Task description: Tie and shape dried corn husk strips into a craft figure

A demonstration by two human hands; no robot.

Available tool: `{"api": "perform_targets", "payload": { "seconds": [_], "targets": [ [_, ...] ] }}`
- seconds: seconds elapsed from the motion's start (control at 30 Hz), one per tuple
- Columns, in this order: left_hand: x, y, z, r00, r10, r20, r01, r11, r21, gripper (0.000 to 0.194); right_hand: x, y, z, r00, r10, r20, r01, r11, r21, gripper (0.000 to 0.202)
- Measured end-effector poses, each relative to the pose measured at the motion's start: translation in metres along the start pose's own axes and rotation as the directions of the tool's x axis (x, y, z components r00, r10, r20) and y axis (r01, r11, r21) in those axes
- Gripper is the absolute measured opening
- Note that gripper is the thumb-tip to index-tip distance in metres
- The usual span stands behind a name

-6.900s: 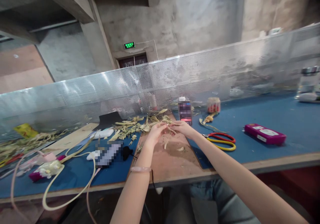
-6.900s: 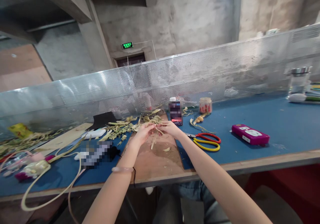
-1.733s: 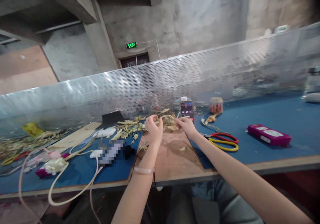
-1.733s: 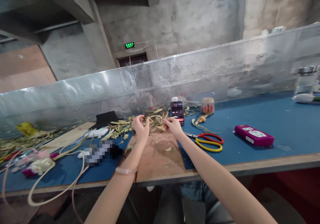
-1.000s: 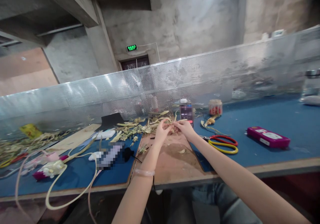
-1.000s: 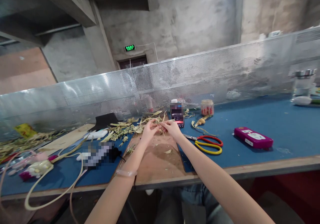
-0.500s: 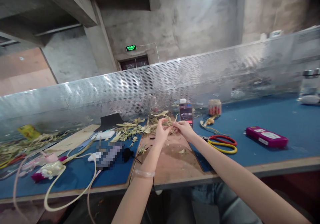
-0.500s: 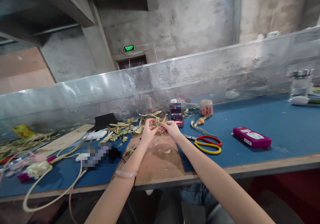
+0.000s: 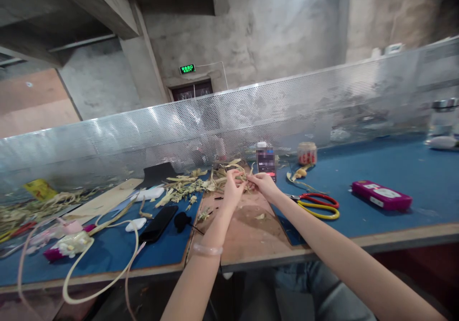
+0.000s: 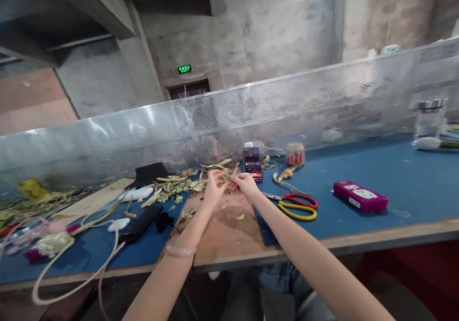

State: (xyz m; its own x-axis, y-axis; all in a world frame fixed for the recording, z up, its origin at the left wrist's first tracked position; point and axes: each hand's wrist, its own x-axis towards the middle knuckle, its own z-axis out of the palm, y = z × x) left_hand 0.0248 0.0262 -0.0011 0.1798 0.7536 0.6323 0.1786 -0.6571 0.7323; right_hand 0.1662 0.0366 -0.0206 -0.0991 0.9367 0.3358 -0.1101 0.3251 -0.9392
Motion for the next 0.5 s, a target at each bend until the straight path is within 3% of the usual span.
{"api": "perform_targets", "payload": {
  "seconds": [0.5],
  "targets": [
    [0.004,-0.011,-0.003,0.996,0.038,0.084,-0.048,0.992,0.119,0.029,-0.003,-0.004,0.001,0.999,0.033,-0.015,-0.034,0.999,-0.034,0.028]
  ]
}}
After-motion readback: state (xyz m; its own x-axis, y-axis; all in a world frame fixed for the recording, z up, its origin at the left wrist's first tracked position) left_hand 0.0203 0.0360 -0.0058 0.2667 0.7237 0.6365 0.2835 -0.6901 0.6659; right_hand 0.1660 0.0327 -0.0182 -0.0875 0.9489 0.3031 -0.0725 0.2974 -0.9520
